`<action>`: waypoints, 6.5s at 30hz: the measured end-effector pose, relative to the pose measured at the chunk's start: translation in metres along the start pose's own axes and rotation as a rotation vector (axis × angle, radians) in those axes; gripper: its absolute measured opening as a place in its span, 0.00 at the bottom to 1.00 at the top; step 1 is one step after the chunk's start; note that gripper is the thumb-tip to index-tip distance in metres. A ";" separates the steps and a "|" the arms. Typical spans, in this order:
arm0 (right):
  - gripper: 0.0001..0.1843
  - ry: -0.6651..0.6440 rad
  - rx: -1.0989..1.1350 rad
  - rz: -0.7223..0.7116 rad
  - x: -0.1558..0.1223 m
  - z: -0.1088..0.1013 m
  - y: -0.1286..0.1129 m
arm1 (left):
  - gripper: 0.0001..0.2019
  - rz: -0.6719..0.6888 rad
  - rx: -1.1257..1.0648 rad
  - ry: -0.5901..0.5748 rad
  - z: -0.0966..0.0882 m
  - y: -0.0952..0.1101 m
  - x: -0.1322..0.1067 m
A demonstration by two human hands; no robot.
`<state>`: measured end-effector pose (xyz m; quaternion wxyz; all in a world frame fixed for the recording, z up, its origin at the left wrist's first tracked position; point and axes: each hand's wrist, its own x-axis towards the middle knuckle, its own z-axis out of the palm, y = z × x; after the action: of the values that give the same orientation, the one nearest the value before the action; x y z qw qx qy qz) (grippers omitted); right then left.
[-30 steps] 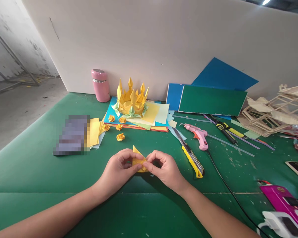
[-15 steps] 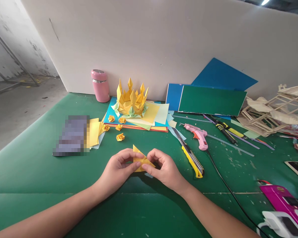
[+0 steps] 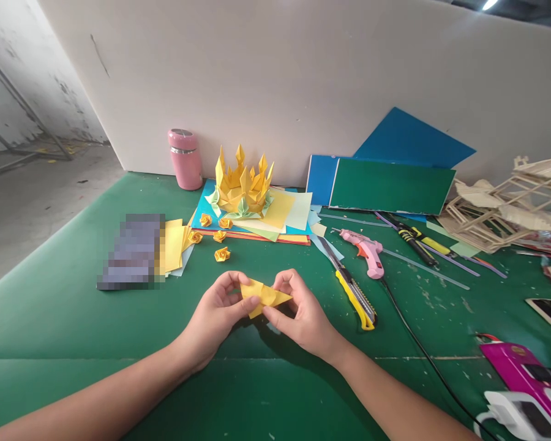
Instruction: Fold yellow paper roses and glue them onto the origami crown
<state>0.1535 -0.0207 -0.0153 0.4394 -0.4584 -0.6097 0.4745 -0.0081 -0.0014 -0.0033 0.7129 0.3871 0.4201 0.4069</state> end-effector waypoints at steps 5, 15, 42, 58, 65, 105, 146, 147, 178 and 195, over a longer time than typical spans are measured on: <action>0.14 0.032 0.072 -0.016 0.001 0.000 -0.001 | 0.23 0.017 -0.013 -0.023 -0.002 0.000 -0.001; 0.03 0.127 -0.102 -0.172 0.001 -0.001 0.006 | 0.17 -0.059 0.060 -0.053 -0.002 0.004 -0.001; 0.02 0.166 -0.093 -0.243 0.001 -0.001 0.007 | 0.19 0.086 0.183 -0.121 -0.005 -0.002 0.001; 0.06 0.087 0.035 -0.108 0.003 -0.002 0.006 | 0.21 -0.008 0.106 -0.075 -0.005 -0.001 0.003; 0.06 0.056 0.102 -0.009 0.003 -0.001 0.003 | 0.21 -0.026 0.083 -0.111 -0.004 0.000 0.002; 0.11 0.035 0.010 -0.054 -0.001 0.001 0.006 | 0.18 0.081 0.100 -0.046 0.001 0.002 0.002; 0.10 0.051 -0.323 -0.210 0.001 -0.001 0.008 | 0.09 0.309 0.490 0.003 -0.007 -0.003 0.000; 0.10 0.048 -0.327 -0.213 0.001 -0.001 0.009 | 0.09 0.292 0.481 0.003 -0.008 -0.003 0.000; 0.08 0.057 -0.294 -0.225 0.000 -0.002 0.008 | 0.10 0.356 0.482 -0.071 -0.011 -0.015 0.004; 0.11 0.082 -0.240 -0.065 0.004 0.000 0.006 | 0.09 0.455 0.666 -0.039 -0.009 -0.010 0.001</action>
<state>0.1534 -0.0165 -0.0212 0.4210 -0.5066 -0.6581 0.3647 -0.0129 -0.0020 -0.0156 0.4481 0.6876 0.4188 0.3886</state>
